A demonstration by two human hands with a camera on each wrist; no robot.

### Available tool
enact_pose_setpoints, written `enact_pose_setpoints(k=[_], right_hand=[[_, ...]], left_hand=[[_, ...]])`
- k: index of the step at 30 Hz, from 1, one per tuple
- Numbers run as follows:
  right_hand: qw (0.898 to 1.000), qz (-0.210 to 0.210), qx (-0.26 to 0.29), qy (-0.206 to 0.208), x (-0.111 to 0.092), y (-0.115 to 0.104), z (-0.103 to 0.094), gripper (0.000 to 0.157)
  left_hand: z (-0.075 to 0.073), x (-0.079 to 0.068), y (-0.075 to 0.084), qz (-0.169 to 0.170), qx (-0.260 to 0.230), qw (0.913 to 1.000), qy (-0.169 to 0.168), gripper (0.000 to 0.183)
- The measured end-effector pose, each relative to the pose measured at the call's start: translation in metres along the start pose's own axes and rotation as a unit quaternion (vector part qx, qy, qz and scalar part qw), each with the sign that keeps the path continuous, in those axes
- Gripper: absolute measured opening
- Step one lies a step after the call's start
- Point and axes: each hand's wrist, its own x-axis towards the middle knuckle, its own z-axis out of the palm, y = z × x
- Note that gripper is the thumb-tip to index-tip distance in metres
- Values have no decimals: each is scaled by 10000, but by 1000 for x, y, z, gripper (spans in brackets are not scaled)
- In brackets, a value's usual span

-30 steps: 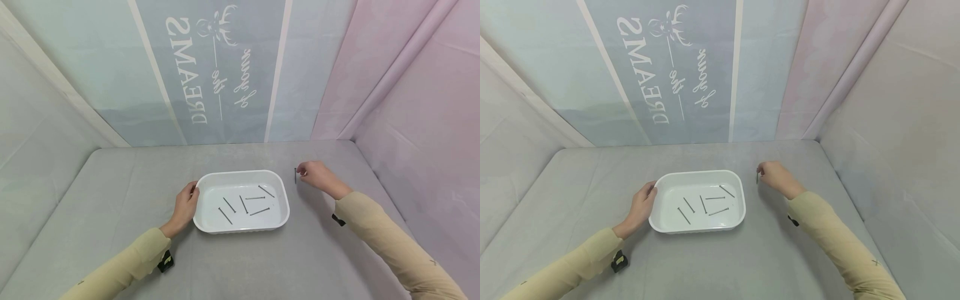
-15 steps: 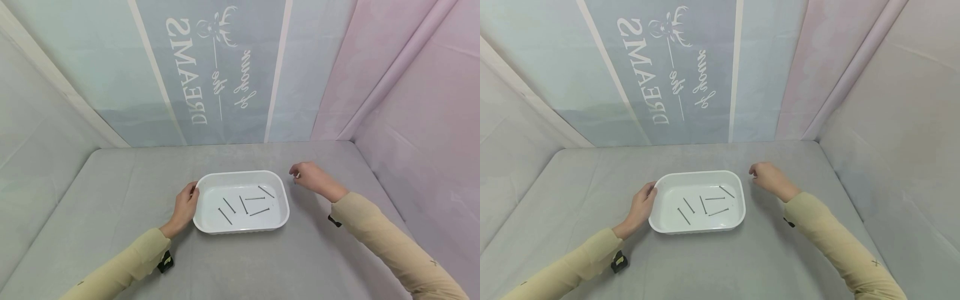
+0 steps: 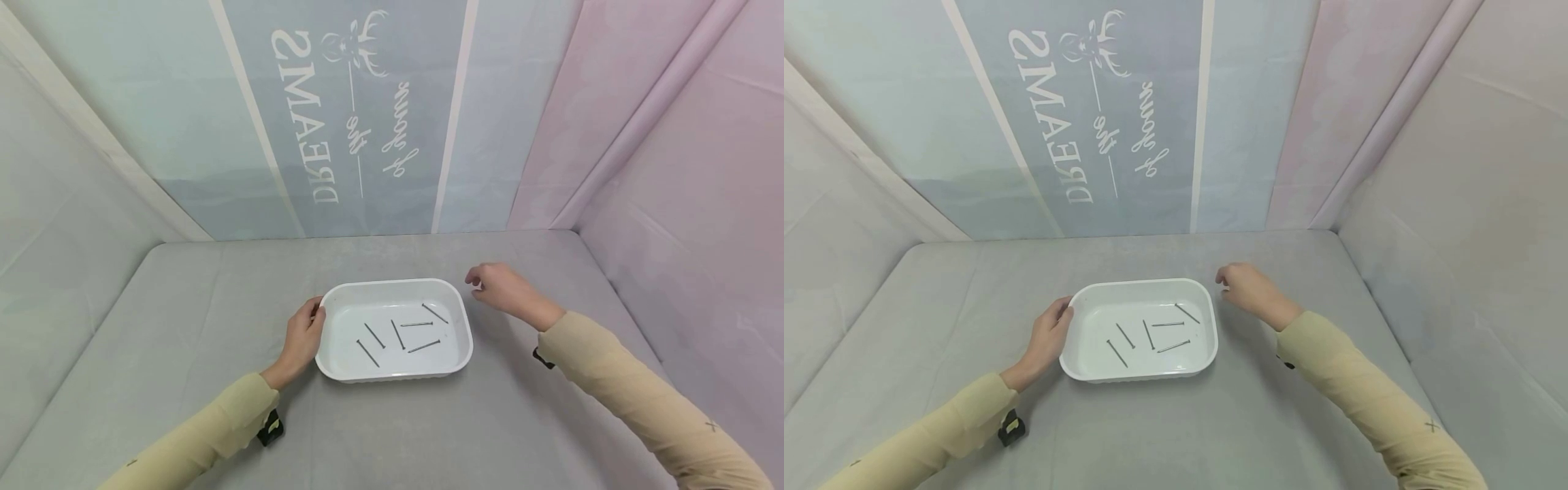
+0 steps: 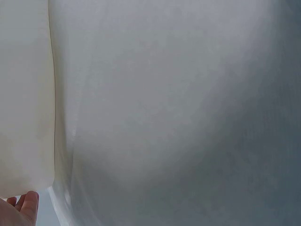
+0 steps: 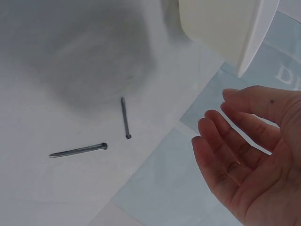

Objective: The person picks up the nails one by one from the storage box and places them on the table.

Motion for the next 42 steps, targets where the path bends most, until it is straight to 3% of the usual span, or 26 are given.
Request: enact_pose_setpoints(k=[17, 27, 42], right_hand=[[9985, -385, -338, 191, 1, -26, -11, 23], [9985, -373, -392, 58, 4, -41, -17, 27], [9962, -692, -532, -50, 8, -60, -16, 26]], left_hand=[[1, 2, -2, 34, 2, 9999, 115, 34], [0, 2, -1, -1, 8, 10000, 80, 35], [0, 2, -2, 17, -16, 9999, 101, 35]])
